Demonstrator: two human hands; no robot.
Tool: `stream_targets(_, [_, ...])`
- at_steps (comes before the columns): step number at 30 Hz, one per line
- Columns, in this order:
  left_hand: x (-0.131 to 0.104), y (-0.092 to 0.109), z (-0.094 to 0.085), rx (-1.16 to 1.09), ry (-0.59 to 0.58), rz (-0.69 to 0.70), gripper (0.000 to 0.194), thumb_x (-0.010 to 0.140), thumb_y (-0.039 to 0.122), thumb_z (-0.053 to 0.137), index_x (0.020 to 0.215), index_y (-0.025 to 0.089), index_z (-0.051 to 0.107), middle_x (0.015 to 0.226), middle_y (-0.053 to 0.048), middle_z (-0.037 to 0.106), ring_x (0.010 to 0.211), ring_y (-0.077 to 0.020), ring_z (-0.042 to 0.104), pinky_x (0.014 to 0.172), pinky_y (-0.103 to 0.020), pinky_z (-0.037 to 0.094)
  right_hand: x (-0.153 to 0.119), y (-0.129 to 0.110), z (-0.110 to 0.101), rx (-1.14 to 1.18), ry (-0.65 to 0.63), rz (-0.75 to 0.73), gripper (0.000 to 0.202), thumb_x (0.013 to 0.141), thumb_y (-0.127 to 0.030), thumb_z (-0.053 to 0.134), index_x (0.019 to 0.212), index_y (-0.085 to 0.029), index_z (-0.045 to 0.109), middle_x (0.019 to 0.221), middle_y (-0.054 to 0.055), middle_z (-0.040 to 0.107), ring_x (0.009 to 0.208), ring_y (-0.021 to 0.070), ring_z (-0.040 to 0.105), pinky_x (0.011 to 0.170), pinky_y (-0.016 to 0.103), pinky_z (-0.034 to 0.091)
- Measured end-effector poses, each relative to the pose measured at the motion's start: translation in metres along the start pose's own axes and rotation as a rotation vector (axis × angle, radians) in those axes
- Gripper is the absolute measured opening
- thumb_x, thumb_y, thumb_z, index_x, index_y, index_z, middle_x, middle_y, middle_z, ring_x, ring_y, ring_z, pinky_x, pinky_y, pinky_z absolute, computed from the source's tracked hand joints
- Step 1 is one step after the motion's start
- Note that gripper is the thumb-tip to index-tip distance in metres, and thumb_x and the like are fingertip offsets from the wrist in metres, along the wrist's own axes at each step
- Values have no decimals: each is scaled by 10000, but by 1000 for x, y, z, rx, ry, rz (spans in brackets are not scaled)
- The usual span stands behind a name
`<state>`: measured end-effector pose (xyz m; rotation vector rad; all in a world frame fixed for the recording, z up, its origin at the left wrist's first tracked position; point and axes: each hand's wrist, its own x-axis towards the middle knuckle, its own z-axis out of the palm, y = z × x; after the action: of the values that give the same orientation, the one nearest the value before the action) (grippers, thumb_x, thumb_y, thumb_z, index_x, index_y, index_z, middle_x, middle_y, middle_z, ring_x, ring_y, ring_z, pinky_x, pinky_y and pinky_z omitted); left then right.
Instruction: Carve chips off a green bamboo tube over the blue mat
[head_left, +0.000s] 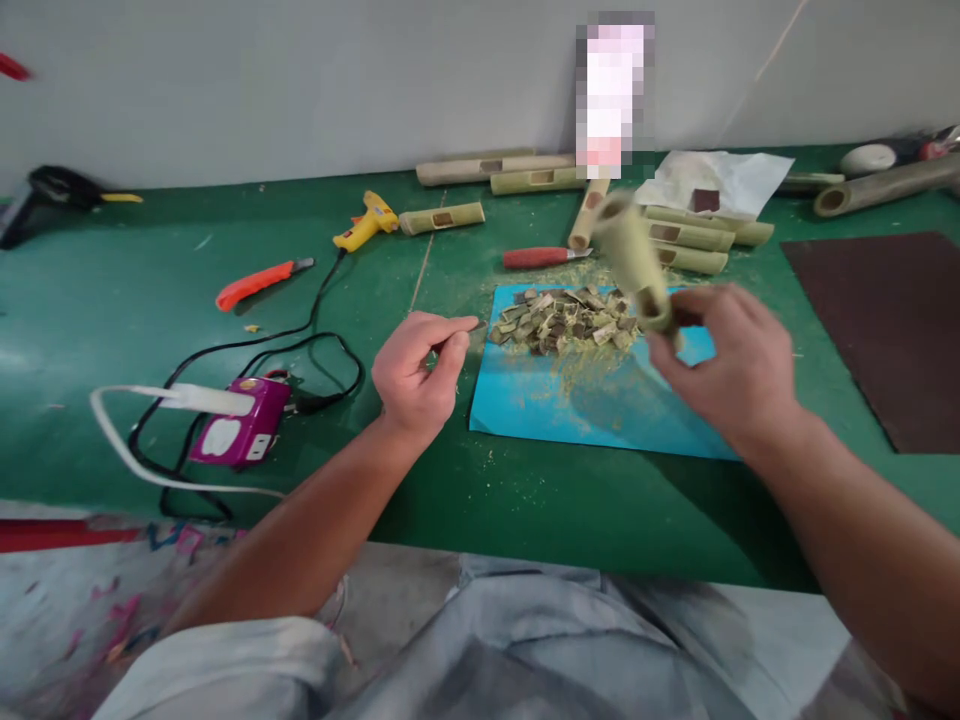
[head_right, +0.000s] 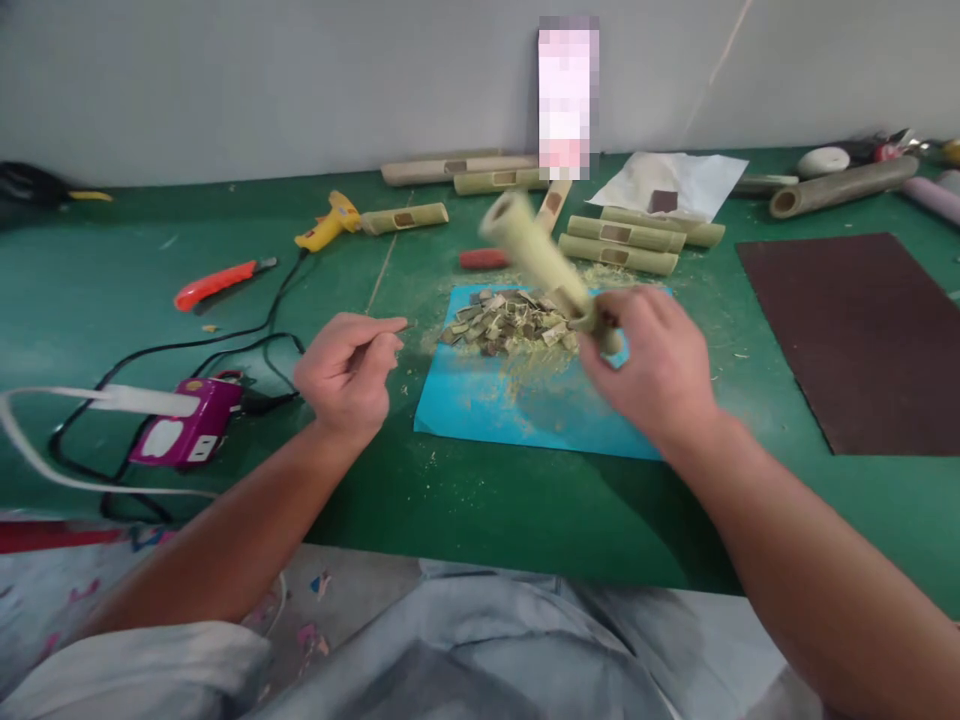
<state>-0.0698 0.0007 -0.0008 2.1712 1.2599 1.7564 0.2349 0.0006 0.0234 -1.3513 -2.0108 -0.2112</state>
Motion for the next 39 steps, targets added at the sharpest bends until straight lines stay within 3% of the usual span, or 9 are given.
stream_targets(3, [-1,0,-1,39,142,1,149,926,233,596,971,211,736,790,-11,689,646,-100,606,625,-250,496,-9,-23,3,27,-93,-249,150,837,-243,577,970,-179,605,870,94,677,787,210,592,699,338,472])
stream_targets(5, [0,1,-2,73,197,10,158,930,231,585,982,209,732,795,-11,690,638,-97,601,613,-247,490,-15,-33,7,71,-174,-290,111,834,-204,556,932,-183,603,841,87,661,777,213,575,693,340,462])
stream_targets(7, [1,3,-2,125,144,35,149,916,212,604,988,210,734,803,-10,699,677,-104,614,636,-247,499,-20,-40,11,96,-237,-279,80,825,-194,552,885,-180,604,816,83,647,762,213,561,680,336,452])
stream_targets(13, [0,10,7,198,-219,51,153,914,172,616,1010,180,736,921,-38,723,775,-109,656,716,-231,530,-28,-48,16,125,-362,-236,51,811,-200,565,803,-168,604,758,72,607,720,203,539,648,330,419])
stream_targets(19, [-8,2,16,264,-389,66,179,945,217,576,1031,160,723,911,-66,715,803,-136,670,729,-248,546,-34,-52,21,143,-490,-164,58,821,-217,561,830,-175,599,798,72,623,727,192,549,659,320,407])
stream_targets(25, [-15,6,24,184,-553,188,223,981,236,517,1070,134,694,880,-78,697,806,-142,662,750,-262,556,-37,-53,22,123,-501,-120,75,835,-243,567,782,-191,559,775,62,605,718,187,542,651,316,388])
stream_targets(30, [-13,6,22,261,-508,202,236,989,233,491,1036,120,694,863,-84,676,794,-149,640,742,-272,546,-37,-54,21,105,-501,-129,94,861,-254,559,807,-179,574,790,65,611,723,190,543,652,318,381])
stream_targets(34, [-12,4,19,241,-558,219,231,990,229,490,1035,122,690,831,-70,663,778,-141,630,732,-263,539,-38,-56,21,78,-488,-178,95,860,-248,572,814,-166,588,773,69,607,720,202,543,654,327,385])
stream_targets(39, [-11,1,16,301,-490,207,213,978,218,506,1009,124,695,830,-65,656,757,-141,625,706,-262,532,-38,-58,19,58,-477,-209,93,868,-245,564,828,-168,598,775,69,605,724,207,535,666,335,392])
